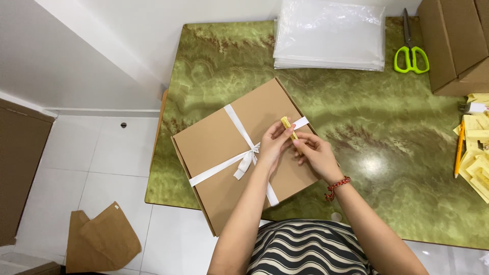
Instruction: The person unpacks a cardboard box, removes bubble wrap, and takes out a folded gray garment. They place the garment on a hanger and hang it on a clothing rack. The person then closes the box, ties it with a ribbon, and later opens another box to remove a purple garment.
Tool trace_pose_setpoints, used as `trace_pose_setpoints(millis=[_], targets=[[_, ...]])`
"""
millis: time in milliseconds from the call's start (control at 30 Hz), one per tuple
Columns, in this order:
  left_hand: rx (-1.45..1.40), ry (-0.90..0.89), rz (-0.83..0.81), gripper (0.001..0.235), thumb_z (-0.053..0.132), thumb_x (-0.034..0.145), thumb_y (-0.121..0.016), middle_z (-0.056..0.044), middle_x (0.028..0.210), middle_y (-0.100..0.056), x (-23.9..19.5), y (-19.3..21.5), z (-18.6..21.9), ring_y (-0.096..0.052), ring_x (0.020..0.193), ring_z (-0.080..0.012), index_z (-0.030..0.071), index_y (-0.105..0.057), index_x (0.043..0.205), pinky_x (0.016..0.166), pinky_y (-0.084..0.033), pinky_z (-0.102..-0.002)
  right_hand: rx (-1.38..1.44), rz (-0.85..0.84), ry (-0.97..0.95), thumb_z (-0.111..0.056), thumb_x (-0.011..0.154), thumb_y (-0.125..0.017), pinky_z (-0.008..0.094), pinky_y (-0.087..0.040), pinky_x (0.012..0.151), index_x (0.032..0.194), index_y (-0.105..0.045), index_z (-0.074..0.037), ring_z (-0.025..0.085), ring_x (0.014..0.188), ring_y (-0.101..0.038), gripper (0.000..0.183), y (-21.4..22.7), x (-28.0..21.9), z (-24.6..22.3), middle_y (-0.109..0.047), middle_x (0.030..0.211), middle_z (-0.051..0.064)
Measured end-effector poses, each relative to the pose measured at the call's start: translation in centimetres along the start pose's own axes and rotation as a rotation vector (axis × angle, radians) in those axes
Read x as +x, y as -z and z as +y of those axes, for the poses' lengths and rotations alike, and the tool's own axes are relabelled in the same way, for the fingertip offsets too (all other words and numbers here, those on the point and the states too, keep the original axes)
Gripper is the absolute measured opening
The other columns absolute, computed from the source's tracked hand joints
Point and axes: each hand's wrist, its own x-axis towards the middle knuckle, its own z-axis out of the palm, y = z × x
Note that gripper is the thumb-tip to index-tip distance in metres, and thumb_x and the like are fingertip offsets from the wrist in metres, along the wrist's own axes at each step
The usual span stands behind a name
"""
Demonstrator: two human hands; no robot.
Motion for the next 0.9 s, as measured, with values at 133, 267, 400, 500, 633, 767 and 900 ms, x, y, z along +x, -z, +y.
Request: trace_pose_setpoints(millis=[133,267,400,500,633,767,900], targets=[[0.022,0.008,0.052,0.052,0.025,0.088,-0.092,0.001,0.116,-0.071,0.3,0.0,-0.9,-0.069,0.101,-0.0108,0.014,-0.072,0.135,0.089,-0.064,-0.031,0.032,0.042,-0.021,-0.019,0.112,-0.058,0.034,-0.065,0.047,0.128,-0.068,0.009,0.025,0.054,-0.072,0.033,-0.1,-0.5,-0.4,-0.069,0.077,0.02],[0.018,-0.006,0.036,0.048,0.024,0.091,-0.09,0.001,0.112,-0.069,0.2,-0.3,-0.9,-0.07,0.1,-0.0107,0.013,-0.073,0.135,0.089,-0.065,-0.032,0.02,0.057,0.006,-0.017,0.114,-0.052,0.036,-0.066,0.046,0.124,-0.069,0.008,0.027,0.058,-0.072,0.032,0.4,0.2,1.1,-0.067,0.077,0.022],[0.124,-0.04,0.061,0.051,0.027,0.088,-0.093,-0.001,0.108,-0.066,1.0,0.5,-2.4,-0.068,0.097,-0.0087,0.009,-0.072,0.131,0.082,-0.064,-0.026,-0.141,-0.033,0.06,-0.024,0.116,-0.047,0.029,-0.052,0.033,0.097,-0.072,0.001,0.022,0.037,-0.062,0.04,0.5,-0.1,0.4,-0.058,0.053,0.013],[0.237,-0.064,0.145,0.042,0.033,0.086,-0.094,0.001,0.097,-0.067,1.5,0.8,-3.3,-0.066,0.088,-0.006,0.011,-0.076,0.115,0.073,-0.062,-0.022,-0.072,-0.077,0.025,-0.02,0.11,-0.057,0.034,-0.061,0.044,0.124,-0.069,0.004,0.023,0.056,-0.071,0.03,0.5,-0.5,1.5,-0.068,0.079,0.015],[0.312,-0.01,0.2,0.041,0.039,0.082,-0.097,0.0,0.092,-0.07,3.0,0.4,-5.3,-0.064,0.082,-0.0085,0.013,-0.077,0.106,0.065,-0.058,-0.027,-0.011,-0.055,0.033,-0.01,0.107,-0.061,0.031,-0.064,0.047,0.132,-0.061,0.007,0.023,0.06,-0.074,0.031,0.5,-2.2,-1.0,-0.071,0.083,0.019],[0.373,0.008,0.142,0.033,0.039,0.086,-0.093,-0.002,0.079,-0.07,3.8,-1.9,-7.3,-0.065,0.07,-0.0087,0.011,-0.078,0.097,0.057,-0.056,-0.024,-0.02,0.054,-0.05,-0.017,0.109,-0.06,0.028,-0.063,0.048,0.119,-0.068,0.009,0.021,0.055,-0.074,0.029,3.8,-3.9,-0.7,-0.075,0.077,0.019],[0.361,0.061,-0.037,0.031,0.036,0.097,-0.084,-0.011,0.058,-0.065,4.5,-6.0,-9.3,-0.066,0.048,-0.014,0.005,-0.08,0.094,0.044,-0.059,-0.023,-0.092,0.224,-0.098,-0.019,0.106,-0.067,0.032,-0.063,0.053,0.117,-0.074,0.008,0.024,0.06,-0.075,0.03,9.4,-6.8,-1.3,-0.079,0.082,0.021]])
